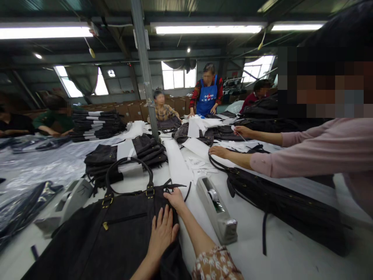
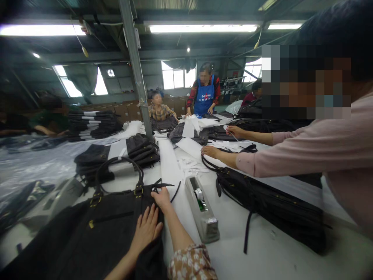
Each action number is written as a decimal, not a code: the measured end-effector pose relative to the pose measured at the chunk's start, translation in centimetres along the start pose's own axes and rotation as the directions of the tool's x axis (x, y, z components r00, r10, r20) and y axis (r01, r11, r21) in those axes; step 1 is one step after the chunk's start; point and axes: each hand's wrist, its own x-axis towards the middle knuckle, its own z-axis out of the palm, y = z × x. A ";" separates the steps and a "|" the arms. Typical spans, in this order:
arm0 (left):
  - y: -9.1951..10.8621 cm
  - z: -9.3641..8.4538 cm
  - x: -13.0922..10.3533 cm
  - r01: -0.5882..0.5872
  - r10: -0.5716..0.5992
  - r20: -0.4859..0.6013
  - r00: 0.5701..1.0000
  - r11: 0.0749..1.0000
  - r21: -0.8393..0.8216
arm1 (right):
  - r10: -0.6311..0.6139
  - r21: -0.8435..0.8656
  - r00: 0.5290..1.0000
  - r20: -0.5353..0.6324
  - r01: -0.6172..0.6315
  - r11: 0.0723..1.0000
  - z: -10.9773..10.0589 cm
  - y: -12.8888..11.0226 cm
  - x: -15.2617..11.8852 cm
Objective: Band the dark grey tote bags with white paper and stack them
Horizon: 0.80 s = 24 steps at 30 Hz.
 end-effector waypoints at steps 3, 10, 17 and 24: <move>-0.1 -0.5 0.2 0.007 -0.008 0.076 0.997 1.000 0.019 | -0.075 -0.269 0.997 -0.015 0.068 0.961 -0.5 -0.9 -0.2; -0.3 -1.6 0.3 0.016 -0.008 0.144 0.990 0.998 -0.053 | -0.241 -0.538 0.946 0.215 0.321 0.779 -2.6 -7.0 -6.6; -0.4 -3.0 0.3 0.032 -0.005 0.223 0.975 0.992 -0.119 | -0.018 -0.731 0.874 0.486 0.417 0.540 -5.6 -9.2 -18.0; -0.4 -3.6 0.3 0.055 -0.012 0.221 0.975 0.980 -0.189 | -0.131 -0.616 0.932 0.338 0.325 0.718 -6.1 -3.0 -24.1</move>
